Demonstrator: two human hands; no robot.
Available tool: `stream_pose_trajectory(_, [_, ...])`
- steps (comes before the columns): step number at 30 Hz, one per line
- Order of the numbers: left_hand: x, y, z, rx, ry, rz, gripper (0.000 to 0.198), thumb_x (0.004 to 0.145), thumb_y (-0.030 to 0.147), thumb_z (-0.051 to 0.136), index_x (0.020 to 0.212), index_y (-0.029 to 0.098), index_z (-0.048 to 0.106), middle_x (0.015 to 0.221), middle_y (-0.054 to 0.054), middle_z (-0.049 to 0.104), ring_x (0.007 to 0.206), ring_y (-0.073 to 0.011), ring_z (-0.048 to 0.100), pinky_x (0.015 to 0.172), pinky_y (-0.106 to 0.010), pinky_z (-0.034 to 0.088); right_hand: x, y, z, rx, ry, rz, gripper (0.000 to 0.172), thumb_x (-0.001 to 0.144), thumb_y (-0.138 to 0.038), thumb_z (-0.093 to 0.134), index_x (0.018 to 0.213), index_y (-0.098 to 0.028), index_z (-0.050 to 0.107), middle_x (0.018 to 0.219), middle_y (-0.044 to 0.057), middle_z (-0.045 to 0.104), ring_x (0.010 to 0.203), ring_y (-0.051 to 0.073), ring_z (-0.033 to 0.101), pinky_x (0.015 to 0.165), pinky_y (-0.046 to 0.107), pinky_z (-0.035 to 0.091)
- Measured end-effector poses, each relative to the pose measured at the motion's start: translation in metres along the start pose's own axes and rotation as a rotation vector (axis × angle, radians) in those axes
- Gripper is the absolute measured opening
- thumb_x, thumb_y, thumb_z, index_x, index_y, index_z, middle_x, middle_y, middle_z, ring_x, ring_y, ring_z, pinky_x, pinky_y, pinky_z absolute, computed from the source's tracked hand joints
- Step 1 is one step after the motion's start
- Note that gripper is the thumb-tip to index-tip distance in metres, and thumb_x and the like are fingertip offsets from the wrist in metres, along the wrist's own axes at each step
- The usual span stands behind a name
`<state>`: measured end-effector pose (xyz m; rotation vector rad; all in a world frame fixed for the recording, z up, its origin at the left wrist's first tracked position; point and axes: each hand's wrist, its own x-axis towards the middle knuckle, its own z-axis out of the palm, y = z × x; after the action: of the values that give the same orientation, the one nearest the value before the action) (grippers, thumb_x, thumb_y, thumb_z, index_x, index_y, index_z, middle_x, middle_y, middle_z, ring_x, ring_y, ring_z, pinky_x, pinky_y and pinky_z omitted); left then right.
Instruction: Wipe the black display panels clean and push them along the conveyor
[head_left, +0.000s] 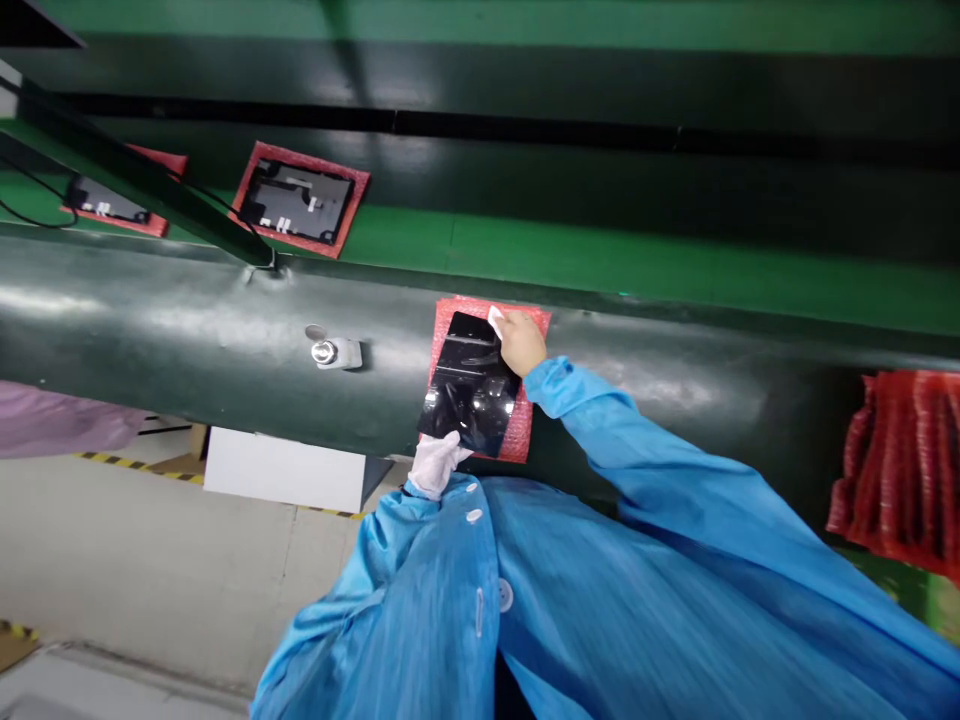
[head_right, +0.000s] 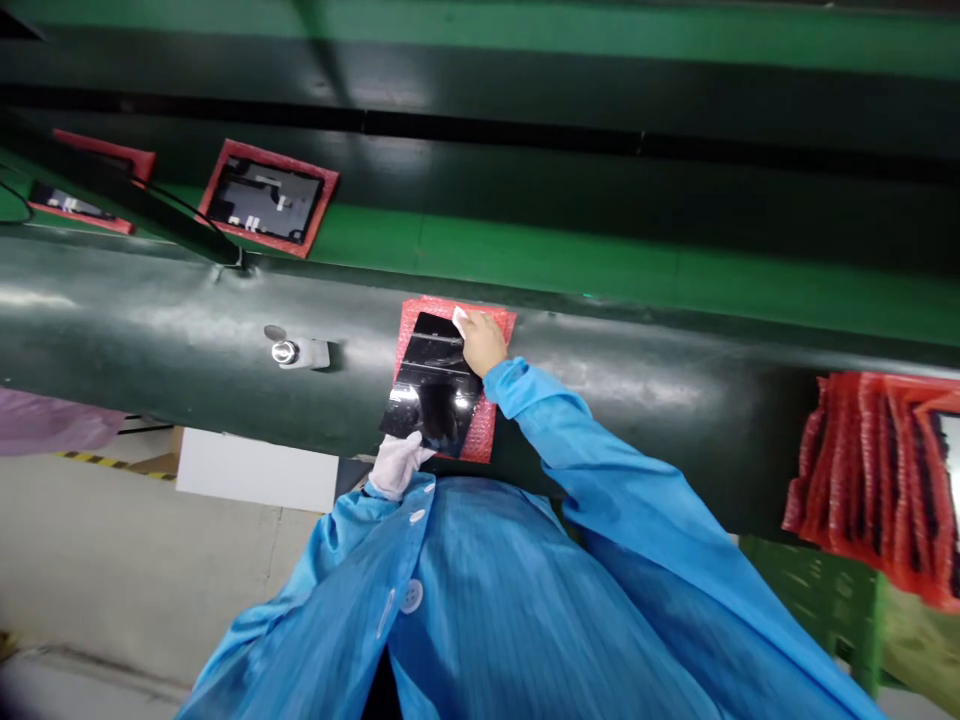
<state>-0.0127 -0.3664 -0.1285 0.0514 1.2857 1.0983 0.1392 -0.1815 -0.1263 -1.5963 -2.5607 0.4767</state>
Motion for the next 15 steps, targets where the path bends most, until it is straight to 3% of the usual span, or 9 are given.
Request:
stream_pose_trajectory(2, [-0.002,0.001,0.001,-0.01,-0.012,0.009,0.047,0.055,0.034,0.086,0.089,0.01,0.065,0.062,0.002,0.06,0.065,-0.0158,0.065,0.072,-0.038,0.061,0.005,-0.01,0.001,0.018,-0.028,-0.094,0.044,0.088,-0.005,0.032,0.126,-0.008,0.055,0.098,0.015,0.059,0.086,0.024,0.047,0.079,0.037,0.04])
stream_pose_trajectory(5, [-0.004,0.002,0.005,-0.043,-0.073,0.019,0.052,0.058,0.031,0.085,0.101,0.013,0.064,0.067,0.002,0.062,0.065,-0.0128,0.063,0.078,-0.041,0.06,0.002,-0.029,0.004,0.076,-0.16,-0.418,0.041,0.087,-0.007,0.038,0.122,-0.012,0.059,0.095,0.012,0.06,0.085,0.022,0.047,0.079,0.034,0.041])
stream_pose_trajectory(6, [-0.004,0.003,0.006,-0.059,-0.095,0.022,0.054,0.058,0.03,0.085,0.105,0.014,0.063,0.069,0.002,0.062,0.064,-0.0117,0.062,0.08,-0.043,0.059,0.006,-0.031,0.004,0.08,-0.183,-0.461,0.04,0.088,-0.007,0.039,0.121,-0.013,0.059,0.094,0.011,0.06,0.085,0.021,0.047,0.079,0.034,0.04])
stream_pose_trajectory(7, [-0.005,0.003,0.007,-0.077,-0.116,0.029,0.056,0.059,0.03,0.085,0.108,0.014,0.062,0.073,0.002,0.063,0.065,-0.0115,0.062,0.081,-0.044,0.059,0.013,-0.03,0.002,0.071,-0.184,-0.444,0.039,0.089,-0.007,0.037,0.121,-0.013,0.059,0.094,0.012,0.06,0.086,0.022,0.046,0.079,0.034,0.04])
stream_pose_trajectory(10, [-0.008,0.006,0.012,-0.109,-0.154,0.053,0.059,0.062,0.028,0.082,0.115,0.017,0.059,0.091,-0.002,0.067,0.081,-0.0164,0.066,0.085,-0.045,0.057,0.037,-0.027,-0.003,0.0,-0.075,-0.161,0.042,0.089,-0.006,0.033,0.125,-0.008,0.056,0.099,0.016,0.06,0.089,0.024,0.047,0.081,0.037,0.038])
stream_pose_trajectory(11, [-0.008,0.006,0.013,-0.094,-0.156,0.051,0.056,0.064,0.025,0.081,0.115,0.017,0.059,0.096,-0.003,0.067,0.086,-0.0178,0.066,0.086,-0.044,0.057,0.037,-0.031,-0.002,-0.01,-0.066,-0.129,0.043,0.088,-0.006,0.033,0.126,-0.007,0.054,0.101,0.017,0.059,0.09,0.025,0.047,0.081,0.038,0.038])
stream_pose_trajectory(13, [-0.008,0.007,0.016,0.025,-0.105,0.037,0.039,0.07,0.017,0.074,0.107,0.013,0.062,0.096,-0.004,0.068,0.086,-0.0175,0.066,0.083,-0.039,0.058,0.019,-0.047,0.003,0.019,-0.143,-0.281,0.045,0.087,-0.006,0.035,0.128,-0.007,0.054,0.102,0.017,0.06,0.09,0.026,0.047,0.079,0.038,0.039])
stream_pose_trajectory(15, [-0.008,0.008,0.018,0.182,-0.005,0.035,0.014,0.079,0.011,0.058,0.09,0.008,0.066,0.083,-0.004,0.067,0.08,-0.0151,0.066,0.078,-0.03,0.058,-0.014,-0.066,0.011,0.092,-0.281,-0.587,0.043,0.089,-0.008,0.036,0.126,-0.011,0.056,0.097,0.015,0.062,0.086,0.024,0.048,0.075,0.037,0.04])
